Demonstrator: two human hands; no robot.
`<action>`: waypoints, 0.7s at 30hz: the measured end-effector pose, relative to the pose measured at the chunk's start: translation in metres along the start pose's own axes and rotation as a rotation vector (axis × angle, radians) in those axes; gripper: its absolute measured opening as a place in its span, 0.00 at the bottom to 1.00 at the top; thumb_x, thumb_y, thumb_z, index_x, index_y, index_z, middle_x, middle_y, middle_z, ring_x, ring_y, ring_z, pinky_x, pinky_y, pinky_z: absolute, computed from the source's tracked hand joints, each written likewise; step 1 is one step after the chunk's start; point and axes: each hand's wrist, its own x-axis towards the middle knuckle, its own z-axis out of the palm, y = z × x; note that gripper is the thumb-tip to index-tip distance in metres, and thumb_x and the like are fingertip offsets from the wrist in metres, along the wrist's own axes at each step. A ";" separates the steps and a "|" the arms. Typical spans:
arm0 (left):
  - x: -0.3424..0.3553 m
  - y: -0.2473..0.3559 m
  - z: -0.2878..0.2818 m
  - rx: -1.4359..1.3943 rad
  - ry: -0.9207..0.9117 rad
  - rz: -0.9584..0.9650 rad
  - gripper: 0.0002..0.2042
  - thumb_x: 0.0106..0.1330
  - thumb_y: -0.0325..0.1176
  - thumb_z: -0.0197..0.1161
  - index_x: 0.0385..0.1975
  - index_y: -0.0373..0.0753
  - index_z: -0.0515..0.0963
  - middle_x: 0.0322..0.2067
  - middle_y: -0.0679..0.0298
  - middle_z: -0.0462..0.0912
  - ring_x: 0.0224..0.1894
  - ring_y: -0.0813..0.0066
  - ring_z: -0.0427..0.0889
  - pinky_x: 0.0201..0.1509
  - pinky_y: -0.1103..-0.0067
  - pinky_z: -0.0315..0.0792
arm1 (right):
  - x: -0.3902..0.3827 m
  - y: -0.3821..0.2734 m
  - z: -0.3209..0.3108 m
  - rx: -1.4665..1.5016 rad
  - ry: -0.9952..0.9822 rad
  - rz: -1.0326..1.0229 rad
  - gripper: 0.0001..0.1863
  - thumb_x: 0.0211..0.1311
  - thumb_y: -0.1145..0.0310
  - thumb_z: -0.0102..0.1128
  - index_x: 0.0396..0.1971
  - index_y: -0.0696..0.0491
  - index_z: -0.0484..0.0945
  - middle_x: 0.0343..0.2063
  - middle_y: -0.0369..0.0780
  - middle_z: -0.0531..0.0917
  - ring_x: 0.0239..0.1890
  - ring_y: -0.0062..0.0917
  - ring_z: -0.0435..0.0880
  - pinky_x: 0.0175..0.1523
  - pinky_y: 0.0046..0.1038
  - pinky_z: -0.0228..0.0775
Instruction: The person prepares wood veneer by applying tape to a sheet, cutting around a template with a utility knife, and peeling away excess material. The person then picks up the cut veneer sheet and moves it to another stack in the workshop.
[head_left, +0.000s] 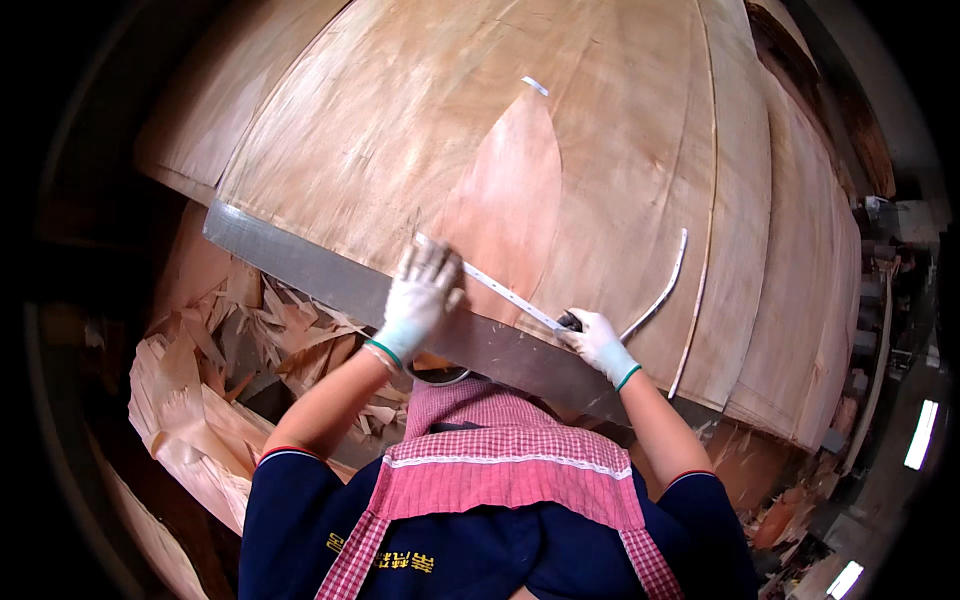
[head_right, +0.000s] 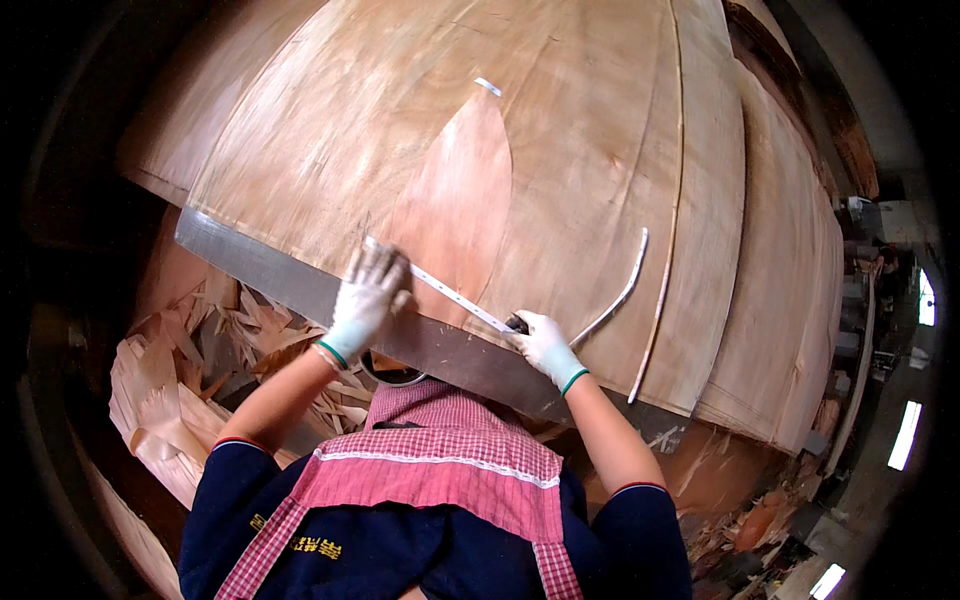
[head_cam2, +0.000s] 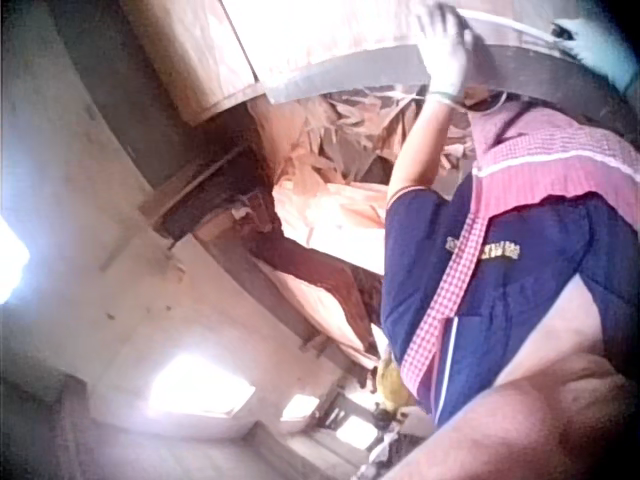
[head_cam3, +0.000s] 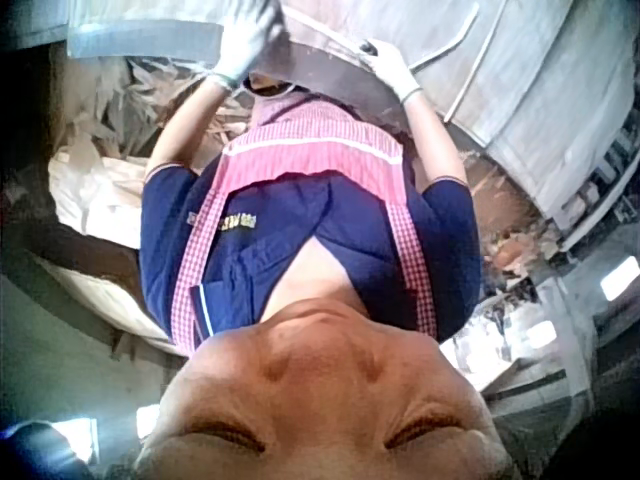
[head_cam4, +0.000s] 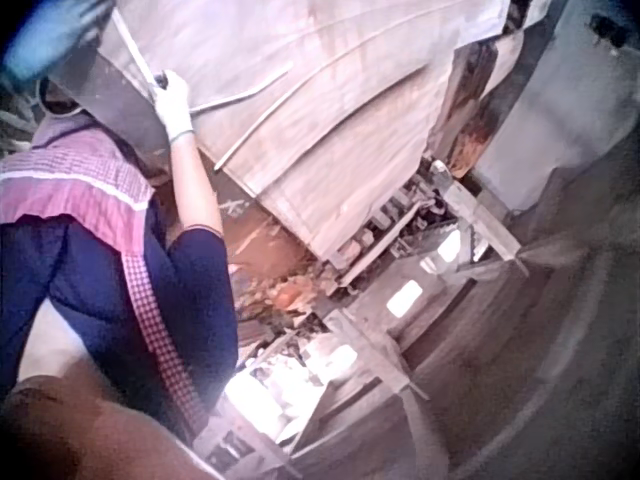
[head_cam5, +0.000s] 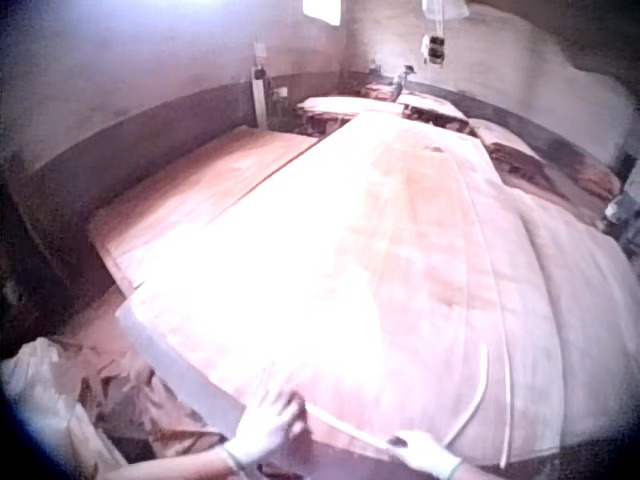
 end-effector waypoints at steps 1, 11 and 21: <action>-0.001 0.022 0.011 0.005 -0.033 0.053 0.30 0.69 0.49 0.50 0.67 0.40 0.62 0.71 0.56 0.54 0.74 0.60 0.47 0.77 0.63 0.37 | -0.003 0.017 0.003 0.070 0.015 0.027 0.08 0.62 0.72 0.62 0.34 0.61 0.76 0.24 0.36 0.79 0.26 0.17 0.71 0.33 0.24 0.67; -0.001 0.134 0.029 -0.280 0.001 0.302 0.31 0.65 0.45 0.56 0.64 0.33 0.62 0.64 0.49 0.64 0.69 0.55 0.60 0.73 0.62 0.51 | 0.023 0.015 -0.057 -0.492 0.282 -0.110 0.06 0.58 0.68 0.58 0.31 0.56 0.78 0.27 0.53 0.81 0.33 0.51 0.80 0.37 0.44 0.72; 0.089 0.089 0.028 -0.149 0.034 0.264 0.34 0.66 0.51 0.52 0.66 0.33 0.59 0.68 0.52 0.59 0.72 0.59 0.54 0.76 0.66 0.44 | 0.105 -0.013 -0.043 -0.445 0.262 -0.269 0.10 0.59 0.63 0.60 0.30 0.55 0.78 0.31 0.51 0.83 0.36 0.50 0.81 0.39 0.44 0.72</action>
